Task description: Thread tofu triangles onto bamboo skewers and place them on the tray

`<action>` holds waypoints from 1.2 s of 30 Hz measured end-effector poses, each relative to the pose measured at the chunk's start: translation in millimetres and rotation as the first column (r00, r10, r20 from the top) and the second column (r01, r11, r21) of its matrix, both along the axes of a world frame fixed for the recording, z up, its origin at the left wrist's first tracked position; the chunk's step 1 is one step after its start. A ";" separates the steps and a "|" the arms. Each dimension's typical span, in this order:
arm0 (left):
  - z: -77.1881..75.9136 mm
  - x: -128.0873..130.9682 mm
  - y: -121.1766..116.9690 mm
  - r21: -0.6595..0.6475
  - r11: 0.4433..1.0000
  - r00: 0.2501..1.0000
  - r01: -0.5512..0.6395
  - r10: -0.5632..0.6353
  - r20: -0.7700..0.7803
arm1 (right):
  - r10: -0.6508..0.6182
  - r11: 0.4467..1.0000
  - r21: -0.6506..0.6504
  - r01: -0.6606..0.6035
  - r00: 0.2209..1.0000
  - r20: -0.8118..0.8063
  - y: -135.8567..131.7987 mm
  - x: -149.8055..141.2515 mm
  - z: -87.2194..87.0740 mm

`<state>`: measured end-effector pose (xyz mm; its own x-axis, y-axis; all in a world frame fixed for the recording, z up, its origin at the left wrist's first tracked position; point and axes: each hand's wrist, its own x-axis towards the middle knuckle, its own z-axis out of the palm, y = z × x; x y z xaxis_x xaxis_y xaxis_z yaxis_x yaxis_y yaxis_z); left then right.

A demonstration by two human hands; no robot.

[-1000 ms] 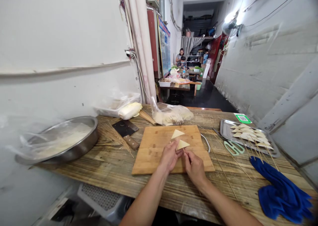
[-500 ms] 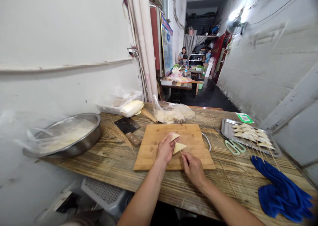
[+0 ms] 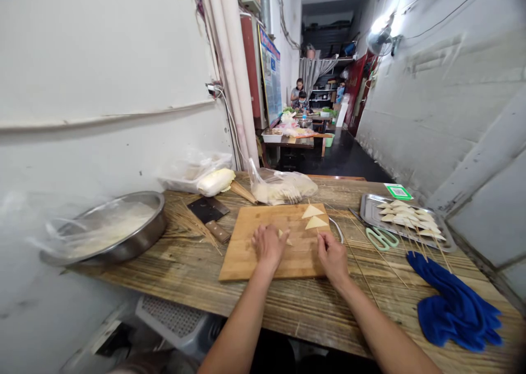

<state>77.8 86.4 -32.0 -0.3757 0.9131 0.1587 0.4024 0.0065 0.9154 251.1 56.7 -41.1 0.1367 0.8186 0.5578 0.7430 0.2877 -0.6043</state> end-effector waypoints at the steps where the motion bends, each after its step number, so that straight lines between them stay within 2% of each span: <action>1: -1.2 1.8 -1.4 -0.030 0.999 0.994 -0.019 0.016 -0.105 | 0.000 1.000 0.001 0.000 1.000 -0.005 0.8 1.1 -0.7; 4: -3.1 9.0 -4.2 -0.088 0.995 0.971 -0.037 0.015 -0.240 | -0.002 1.000 -0.004 0.002 1.000 -0.020 1.2 1.0 -1.7; 8: -0.2 18.1 -5.5 -0.118 0.993 0.976 0.013 -0.038 -0.213 | 0.000 1.000 -0.013 -0.001 0.999 -0.042 1.0 0.2 -1.5; 12: 1.5 30.9 -12.1 0.012 0.978 0.975 0.209 -0.209 0.069 | 0.009 1.000 -0.004 -0.009 0.997 -0.075 1.2 2.0 -0.9; 15: -3.0 37.4 -16.9 0.096 0.930 0.885 0.356 -0.368 0.286 | 0.003 1.000 0.017 -0.001 0.995 -0.095 0.5 4.3 1.3; 17: -5.8 34.3 -14.8 0.110 0.915 0.811 0.388 -0.396 0.430 | 0.010 0.999 0.037 -0.006 0.995 -0.099 -1.2 4.9 3.8; 20: -3.8 16.2 -0.5 0.078 0.946 0.652 0.314 -0.275 0.707 | 0.077 0.995 0.067 -0.072 0.994 -0.072 -6.5 1.7 6.9; 23: 3.0 -7.9 19.7 0.062 0.952 0.384 0.301 -0.180 0.906 | 0.191 0.979 0.071 -0.190 0.981 -0.015 -13.4 -6.3 5.5; 25: 5.2 -20.4 29.9 0.072 0.957 0.254 0.281 -0.146 0.956 | 0.268 0.961 0.056 -0.270 0.963 0.037 -17.4 -12.2 1.6; 27: 3.5 -27.7 35.6 0.024 0.971 0.213 0.237 -0.076 0.974 | 0.325 0.944 0.029 -0.329 0.941 0.096 -20.3 -17.4 -3.3; 31: -6.4 -30.1 39.1 -0.082 0.982 0.201 0.173 0.046 0.978 | 0.367 0.930 -0.055 -0.363 0.912 0.182 -22.8 -24.1 -9.8; 36: -10.8 -26.3 40.9 -0.068 0.989 0.198 0.128 0.041 0.979 | 0.340 0.940 -0.133 -0.315 0.902 0.267 -22.7 -28.6 -9.5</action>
<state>51.5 127.3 -42.8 -0.1121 0.9099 -0.3995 -0.8090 0.1498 0.5684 222.5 34.0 -50.6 -0.2999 0.8357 0.4601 0.7579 0.5016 -0.4171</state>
